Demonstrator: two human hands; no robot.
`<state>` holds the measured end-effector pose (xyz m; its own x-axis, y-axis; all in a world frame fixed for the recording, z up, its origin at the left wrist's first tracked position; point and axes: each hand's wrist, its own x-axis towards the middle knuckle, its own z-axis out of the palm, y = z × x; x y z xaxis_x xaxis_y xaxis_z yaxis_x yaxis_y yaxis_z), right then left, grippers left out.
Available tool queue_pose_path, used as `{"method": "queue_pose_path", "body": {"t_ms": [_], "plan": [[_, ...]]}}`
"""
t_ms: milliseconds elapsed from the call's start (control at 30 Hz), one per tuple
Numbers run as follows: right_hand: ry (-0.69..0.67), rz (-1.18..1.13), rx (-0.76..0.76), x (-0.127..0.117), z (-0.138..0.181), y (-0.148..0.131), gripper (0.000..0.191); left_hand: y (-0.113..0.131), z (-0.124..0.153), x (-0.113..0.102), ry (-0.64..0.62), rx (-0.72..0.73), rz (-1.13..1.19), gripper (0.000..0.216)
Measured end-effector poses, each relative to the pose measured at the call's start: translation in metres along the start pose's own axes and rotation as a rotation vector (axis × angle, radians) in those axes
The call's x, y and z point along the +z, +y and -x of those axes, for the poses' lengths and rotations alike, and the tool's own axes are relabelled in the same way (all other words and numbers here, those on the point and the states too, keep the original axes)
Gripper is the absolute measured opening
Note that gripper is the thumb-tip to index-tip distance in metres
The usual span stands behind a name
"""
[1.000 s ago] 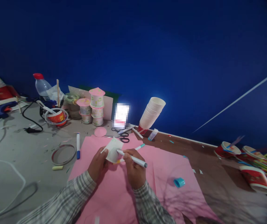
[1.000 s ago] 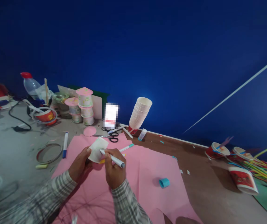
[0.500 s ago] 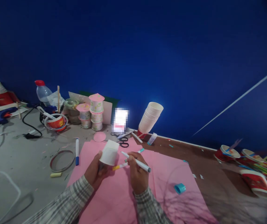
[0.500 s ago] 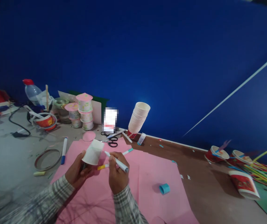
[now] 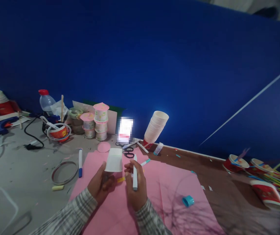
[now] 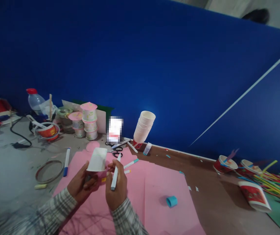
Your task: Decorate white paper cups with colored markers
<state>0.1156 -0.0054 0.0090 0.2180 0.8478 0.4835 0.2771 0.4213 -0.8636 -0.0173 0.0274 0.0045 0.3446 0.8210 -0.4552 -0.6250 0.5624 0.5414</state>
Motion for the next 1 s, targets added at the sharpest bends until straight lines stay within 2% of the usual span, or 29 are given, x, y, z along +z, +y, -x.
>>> {"method": "queue_pose_path", "body": {"t_ms": [133, 300, 533, 700, 833, 1000], "plan": [[-0.007, 0.066, -0.069, 0.004, 0.004, 0.002, 0.042, -0.002, 0.000, 0.000, -0.038, 0.001, -0.027, 0.057], [0.036, 0.148, -0.118, 0.006, 0.006, 0.007, 0.041, -0.005, -0.003, -0.003, -0.002, 0.028, -0.068, 0.049], [0.074, 0.152, -0.118, 0.006, 0.006, 0.011, 0.034, -0.007, -0.005, -0.008, -0.084, -0.028, -0.081, 0.040], [0.074, 0.195, -0.161, 0.006, 0.007, 0.012, 0.028, -0.007, -0.003, -0.005, -0.174, -0.110, -0.071, 0.055], [0.055, 0.235, -0.237, 0.006, 0.010, 0.014, 0.030, -0.011, -0.001, -0.005, -0.151, -0.043, -0.084, 0.066], [0.030, 0.223, -0.275, 0.007, 0.015, 0.019, 0.035, -0.015, -0.001, -0.006, -0.144, 0.079, -0.146, 0.053]]}}
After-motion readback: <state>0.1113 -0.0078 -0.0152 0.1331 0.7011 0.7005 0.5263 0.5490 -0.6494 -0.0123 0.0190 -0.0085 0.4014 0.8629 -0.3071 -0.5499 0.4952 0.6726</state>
